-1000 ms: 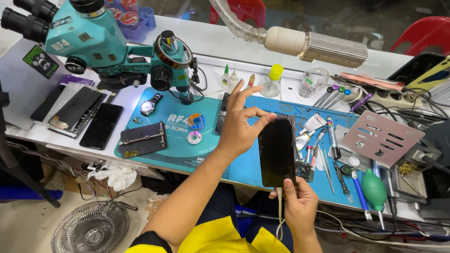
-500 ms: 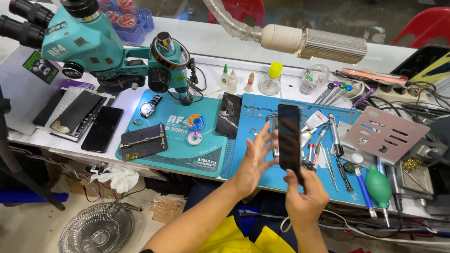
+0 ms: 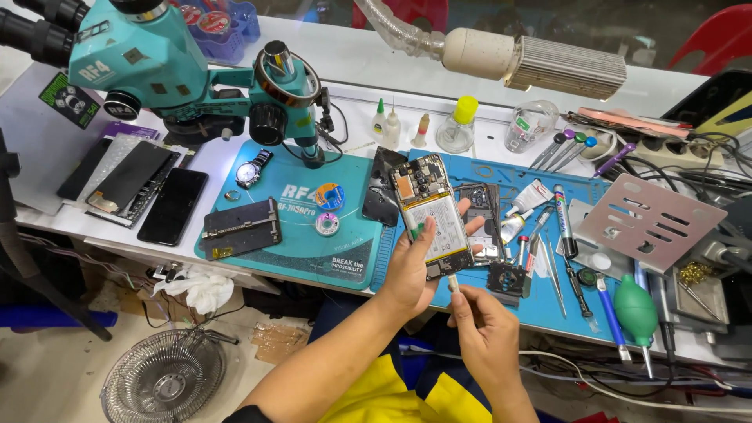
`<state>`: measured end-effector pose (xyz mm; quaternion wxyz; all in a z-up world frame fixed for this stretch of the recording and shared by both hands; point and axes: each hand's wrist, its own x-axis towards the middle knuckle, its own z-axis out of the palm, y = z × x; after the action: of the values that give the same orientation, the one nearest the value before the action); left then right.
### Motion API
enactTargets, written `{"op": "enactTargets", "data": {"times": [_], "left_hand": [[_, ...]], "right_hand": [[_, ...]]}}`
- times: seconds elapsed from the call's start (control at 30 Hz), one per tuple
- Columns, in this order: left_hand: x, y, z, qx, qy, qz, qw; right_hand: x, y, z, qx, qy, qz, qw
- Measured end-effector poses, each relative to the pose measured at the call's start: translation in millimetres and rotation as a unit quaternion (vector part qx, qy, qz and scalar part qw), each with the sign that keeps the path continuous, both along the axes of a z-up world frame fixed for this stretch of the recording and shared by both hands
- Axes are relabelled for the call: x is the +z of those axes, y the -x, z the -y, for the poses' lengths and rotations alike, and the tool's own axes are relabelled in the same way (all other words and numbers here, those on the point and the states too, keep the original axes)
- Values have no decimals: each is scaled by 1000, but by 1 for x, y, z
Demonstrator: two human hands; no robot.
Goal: Assembling internal components of a mobile phone and testing the device
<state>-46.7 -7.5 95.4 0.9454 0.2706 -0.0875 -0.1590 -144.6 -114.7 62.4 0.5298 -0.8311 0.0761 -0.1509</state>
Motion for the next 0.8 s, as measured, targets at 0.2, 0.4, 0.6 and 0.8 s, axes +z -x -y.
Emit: {"op": "enactTargets", "data": {"times": [0.2, 0.4, 0.6, 0.8], "left_hand": [[-3, 8, 8, 10, -24, 54, 998], [-2, 1, 1, -23, -62, 66, 996], [-58, -26, -3, -145, 130, -4, 981], [-85, -35, -15, -164, 86, -73, 980]], "right_hand": [[-7, -4, -2, 12, -200, -25, 979], [13, -7, 10, 53, -57, -118, 990], [-12, -1, 34, -87, 61, -9, 994], [5, -23, 38, -18, 77, -13, 997]]}}
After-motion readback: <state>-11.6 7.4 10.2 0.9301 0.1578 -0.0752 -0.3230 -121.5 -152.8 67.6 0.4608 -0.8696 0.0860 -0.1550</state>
